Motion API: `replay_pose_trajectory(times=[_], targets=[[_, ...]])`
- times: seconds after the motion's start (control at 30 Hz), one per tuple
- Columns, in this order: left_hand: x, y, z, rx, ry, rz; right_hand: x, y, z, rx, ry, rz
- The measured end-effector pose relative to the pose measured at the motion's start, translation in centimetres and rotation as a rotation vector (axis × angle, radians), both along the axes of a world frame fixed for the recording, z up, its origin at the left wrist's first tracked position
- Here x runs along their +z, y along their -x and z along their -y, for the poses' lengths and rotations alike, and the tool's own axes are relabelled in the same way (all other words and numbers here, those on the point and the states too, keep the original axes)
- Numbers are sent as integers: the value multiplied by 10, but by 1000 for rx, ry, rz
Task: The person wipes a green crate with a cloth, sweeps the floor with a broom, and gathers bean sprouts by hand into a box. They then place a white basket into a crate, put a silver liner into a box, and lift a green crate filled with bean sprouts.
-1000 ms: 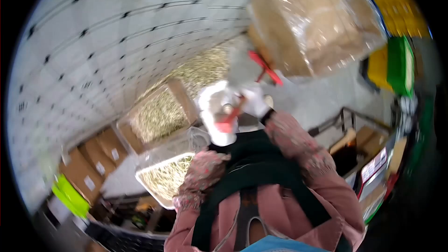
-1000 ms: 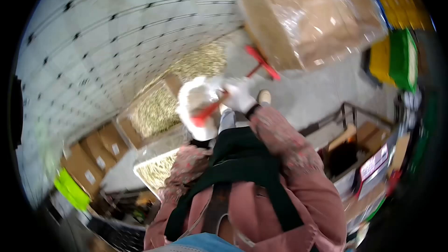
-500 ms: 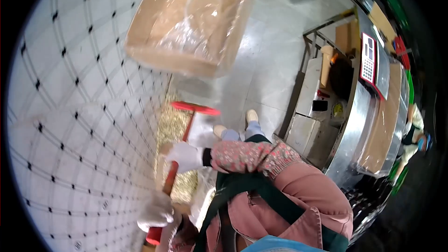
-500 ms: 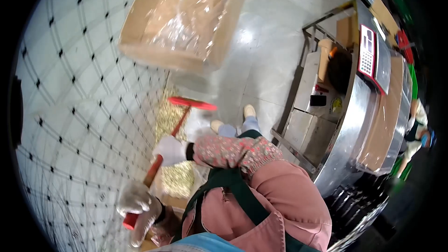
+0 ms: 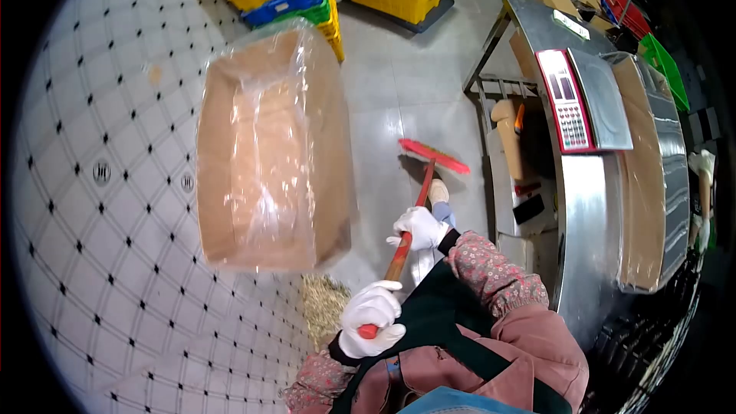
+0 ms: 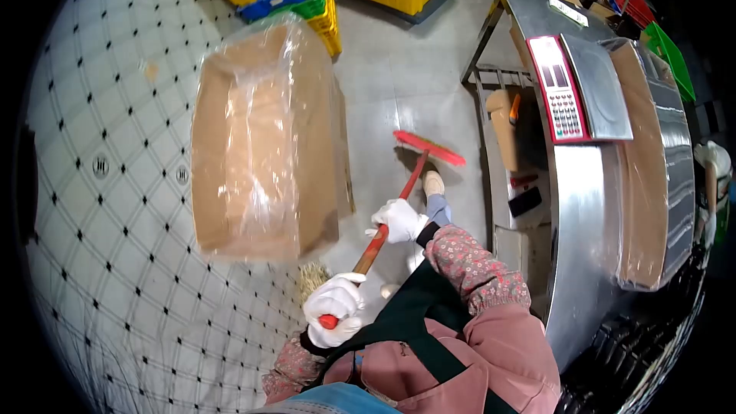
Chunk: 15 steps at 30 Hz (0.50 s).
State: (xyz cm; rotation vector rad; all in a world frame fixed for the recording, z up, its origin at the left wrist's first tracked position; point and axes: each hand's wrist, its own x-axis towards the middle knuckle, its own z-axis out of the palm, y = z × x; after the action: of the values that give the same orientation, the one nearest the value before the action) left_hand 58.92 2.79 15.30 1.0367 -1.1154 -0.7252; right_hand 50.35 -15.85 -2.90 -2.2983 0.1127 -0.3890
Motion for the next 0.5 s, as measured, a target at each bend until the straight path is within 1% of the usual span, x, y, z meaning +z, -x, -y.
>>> replay_pose_trajectory(times=[0.1,0.17,0.23,0.27,0.3,0.37,0.43,0.47,0.5], targets=[[-24,-16,101,52,23,81,-13,-30,116,-36,86,9],[-60,-37,179,111,1,82,-32,-61,207,-50,115,45],[-104,-59,270,220,-9,72,-69,-97,306,-81,222,123],[-117,-71,320,223,-82,144,-90,-108,353,-101,210,51],[-145,-81,370,217,-23,136,-107,-122,405,-113,210,-16],[-185,-94,456,207,-26,124,-141,-133,493,-143,267,-84],[-202,-105,528,184,-28,61,-168,-135,563,-198,304,-57],[-209,-111,559,197,-20,27,-155,-135,589,-240,341,-188],[-216,-118,589,210,-8,-7,-163,-133,617,-263,354,-250]])
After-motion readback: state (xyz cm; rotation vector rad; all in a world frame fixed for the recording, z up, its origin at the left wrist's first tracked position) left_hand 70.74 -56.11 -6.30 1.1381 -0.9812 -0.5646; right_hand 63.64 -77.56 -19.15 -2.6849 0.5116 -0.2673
